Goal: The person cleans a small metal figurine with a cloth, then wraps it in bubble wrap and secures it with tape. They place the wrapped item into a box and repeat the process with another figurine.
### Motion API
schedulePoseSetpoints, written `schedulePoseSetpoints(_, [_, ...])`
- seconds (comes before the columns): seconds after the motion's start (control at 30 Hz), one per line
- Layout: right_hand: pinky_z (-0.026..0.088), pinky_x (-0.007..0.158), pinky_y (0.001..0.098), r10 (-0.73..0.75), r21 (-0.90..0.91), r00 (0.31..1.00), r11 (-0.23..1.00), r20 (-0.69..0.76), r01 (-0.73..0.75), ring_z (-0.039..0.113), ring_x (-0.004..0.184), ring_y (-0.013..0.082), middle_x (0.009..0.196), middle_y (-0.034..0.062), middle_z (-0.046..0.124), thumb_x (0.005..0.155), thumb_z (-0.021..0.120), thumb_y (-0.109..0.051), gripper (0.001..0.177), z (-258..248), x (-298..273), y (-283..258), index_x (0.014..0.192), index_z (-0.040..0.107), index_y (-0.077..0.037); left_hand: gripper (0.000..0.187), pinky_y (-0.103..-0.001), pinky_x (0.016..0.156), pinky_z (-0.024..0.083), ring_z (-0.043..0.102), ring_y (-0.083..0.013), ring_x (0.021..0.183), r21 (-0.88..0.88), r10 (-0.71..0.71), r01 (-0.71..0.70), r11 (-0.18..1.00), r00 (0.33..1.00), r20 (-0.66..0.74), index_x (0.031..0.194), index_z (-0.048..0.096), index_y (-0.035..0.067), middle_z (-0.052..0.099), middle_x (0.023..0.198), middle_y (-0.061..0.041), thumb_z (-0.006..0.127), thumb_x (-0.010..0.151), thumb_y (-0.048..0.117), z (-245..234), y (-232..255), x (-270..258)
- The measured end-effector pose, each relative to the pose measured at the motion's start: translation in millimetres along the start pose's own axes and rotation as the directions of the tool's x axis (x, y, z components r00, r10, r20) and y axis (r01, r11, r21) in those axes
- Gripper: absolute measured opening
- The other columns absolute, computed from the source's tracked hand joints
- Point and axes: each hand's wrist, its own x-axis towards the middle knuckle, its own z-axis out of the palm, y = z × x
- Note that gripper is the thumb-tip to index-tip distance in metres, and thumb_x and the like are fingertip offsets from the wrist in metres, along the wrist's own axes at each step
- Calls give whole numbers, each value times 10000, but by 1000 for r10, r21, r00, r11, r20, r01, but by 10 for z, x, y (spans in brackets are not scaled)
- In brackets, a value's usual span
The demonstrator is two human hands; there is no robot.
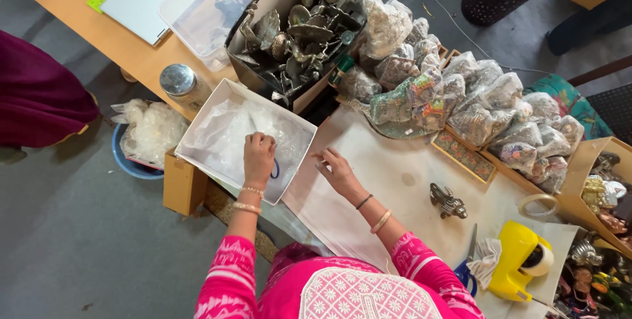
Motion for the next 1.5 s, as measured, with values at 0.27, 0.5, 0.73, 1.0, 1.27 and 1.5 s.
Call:
schedulePoseSetpoints(0.27, [579, 911, 318, 153, 309, 988, 940, -3, -145, 674, 1075, 187, 1260, 111, 656, 988, 670, -70, 449, 518, 371, 411, 1409, 514, -77, 104, -437, 946, 536, 640, -368, 1106, -305, 281, -291, 907, 957, -77, 967, 630, 19, 661, 1142, -163, 662, 871, -1, -128, 234, -489])
schedulePoseSetpoints(0.5, [532, 880, 424, 22, -67, 999, 997, -43, -25, 648, 1038, 351, 1181, 220, 655, 838, 757, -67, 665, 655, 456, 293, 1438, 469, -72, 303, -408, 922, 558, 659, -363, 1080, -503, 89, 0, 865, 984, 154, 1160, 571, 62, 626, 1146, -148, 654, 877, -6, 131, 111, -577])
schedulePoseSetpoints(0.73, [513, 898, 399, 74, -76, 988, 993, -138, -85, 631, 1008, 341, 964, 142, 696, 882, 750, -61, 137, 429, 317, 180, 996, 675, -61, 497, -571, 976, 440, 406, -497, 1315, -145, 166, -138, 980, 965, 202, 1243, 580, 115, 514, 1402, -177, 796, 800, 177, 0, 108, -369])
schedulePoseSetpoints(1.0, [549, 761, 240, 123, 455, 945, 890, -302, 30, 606, 812, 83, 916, 6, 585, 1024, 565, 31, 78, 124, 19, 453, 1075, 540, -23, 639, -535, 1022, 453, 432, -464, 1272, 73, 46, -72, 995, 951, 305, 1344, 555, 104, 503, 1367, -109, 756, 737, 79, -130, 255, -283])
schedulePoseSetpoints(1.27, [456, 689, 255, 204, 353, 908, 933, -367, -67, 483, 771, 105, 892, 15, 512, 980, 643, 10, 211, -244, -101, 400, 1179, 594, -40, 614, -448, 938, 536, 506, -401, 1168, -73, 135, -126, 989, 981, 137, 1300, 615, 94, 493, 1364, -124, 562, 749, -170, 22, 168, -345])
schedulePoseSetpoints(1.5, [487, 675, 233, 194, 112, 858, 981, -475, -160, 549, 760, 54, 855, -30, 639, 916, 735, -70, 94, -450, -351, 794, 988, 675, -56, 623, -406, 755, 636, 573, -354, 1044, -670, -187, 221, 709, 975, 123, 1223, 578, 127, 407, 1289, -156, 475, 704, -202, -33, -69, -267])
